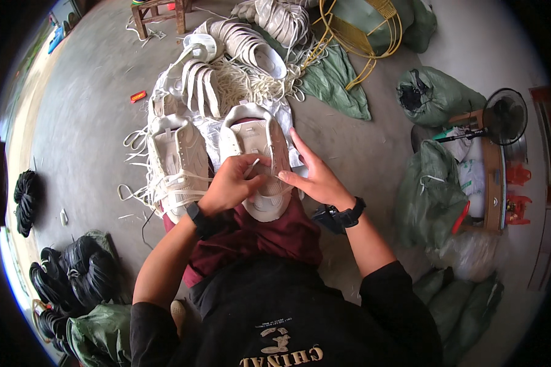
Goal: Lacing shoelaces into a pair of white sneakers.
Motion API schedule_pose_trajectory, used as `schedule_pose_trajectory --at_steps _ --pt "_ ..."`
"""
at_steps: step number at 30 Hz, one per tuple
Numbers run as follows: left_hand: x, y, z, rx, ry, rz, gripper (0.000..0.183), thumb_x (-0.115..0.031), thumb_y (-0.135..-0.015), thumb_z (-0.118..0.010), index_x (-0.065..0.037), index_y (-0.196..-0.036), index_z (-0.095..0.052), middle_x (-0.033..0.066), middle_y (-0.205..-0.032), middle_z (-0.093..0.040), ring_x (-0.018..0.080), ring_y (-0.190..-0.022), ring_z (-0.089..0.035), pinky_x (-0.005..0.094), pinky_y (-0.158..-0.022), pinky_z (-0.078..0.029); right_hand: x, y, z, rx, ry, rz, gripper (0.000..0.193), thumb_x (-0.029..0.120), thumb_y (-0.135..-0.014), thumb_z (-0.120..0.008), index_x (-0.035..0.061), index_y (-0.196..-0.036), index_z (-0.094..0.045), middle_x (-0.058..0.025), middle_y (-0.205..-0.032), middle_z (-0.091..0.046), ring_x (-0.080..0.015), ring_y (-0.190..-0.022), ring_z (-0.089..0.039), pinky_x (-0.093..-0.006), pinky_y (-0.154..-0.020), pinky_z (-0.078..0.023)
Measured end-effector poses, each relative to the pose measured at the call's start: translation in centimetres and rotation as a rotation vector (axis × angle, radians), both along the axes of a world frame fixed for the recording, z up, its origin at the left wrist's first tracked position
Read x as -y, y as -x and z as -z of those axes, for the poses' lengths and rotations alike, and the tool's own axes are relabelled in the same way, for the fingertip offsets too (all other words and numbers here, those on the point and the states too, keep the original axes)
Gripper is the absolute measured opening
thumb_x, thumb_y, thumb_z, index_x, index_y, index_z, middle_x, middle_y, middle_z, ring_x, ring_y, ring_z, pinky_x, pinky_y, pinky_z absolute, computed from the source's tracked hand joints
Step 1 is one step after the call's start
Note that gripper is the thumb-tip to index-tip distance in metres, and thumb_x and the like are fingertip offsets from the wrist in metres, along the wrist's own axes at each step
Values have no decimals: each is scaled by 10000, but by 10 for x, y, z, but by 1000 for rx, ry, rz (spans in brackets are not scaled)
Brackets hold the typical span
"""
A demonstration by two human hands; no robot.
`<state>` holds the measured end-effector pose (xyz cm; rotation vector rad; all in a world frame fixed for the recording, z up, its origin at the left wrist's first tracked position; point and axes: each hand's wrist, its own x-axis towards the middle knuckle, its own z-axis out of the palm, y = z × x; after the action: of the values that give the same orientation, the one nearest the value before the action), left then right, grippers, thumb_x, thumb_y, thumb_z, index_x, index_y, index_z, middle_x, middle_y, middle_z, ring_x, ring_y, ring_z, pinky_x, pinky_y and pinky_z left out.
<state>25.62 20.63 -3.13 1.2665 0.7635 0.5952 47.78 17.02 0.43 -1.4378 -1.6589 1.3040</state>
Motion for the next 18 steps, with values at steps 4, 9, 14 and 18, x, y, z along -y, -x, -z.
schedule_pose_trajectory --at_steps 4,9,14,18 --pt "4 19 8 55 10 3 286 -1 -882 -597 15 -1167 -615 14 -738 -619 59 -538 -541 241 -494 -459 2 22 11 -59 38 -30 894 93 -901 -689 -9 -1558 -92 -186 -1595 -225 -239 -1457 -259 -367 -1169 -245" --pt "5 50 19 33 -146 -18 306 -39 -845 -623 34 -1142 -623 65 -689 -629 98 -510 -562 279 -495 -469 8 57 17 -80 98 -41 863 34 -896 -658 -26 -1552 -102 -164 -1597 -221 -227 -1447 -284 -364 -1177 -245" --pt "3 65 40 87 -301 -66 281 -57 -803 -621 44 -1066 -642 167 -649 -629 220 -525 -617 357 -546 -492 11 78 27 -18 87 -25 888 14 -876 -663 -36 -1550 -85 -168 -1597 -209 -235 -1452 -274 -365 -1191 -209" --pt "3 73 55 119 -329 -60 279 -55 -771 -617 50 -1028 -648 209 -655 -617 284 -590 -648 386 -599 -506 18 91 33 3 132 27 903 22 -869 -677 -34 -1551 -86 -168 -1582 -242 -239 -1437 -304 -367 -1185 -221"
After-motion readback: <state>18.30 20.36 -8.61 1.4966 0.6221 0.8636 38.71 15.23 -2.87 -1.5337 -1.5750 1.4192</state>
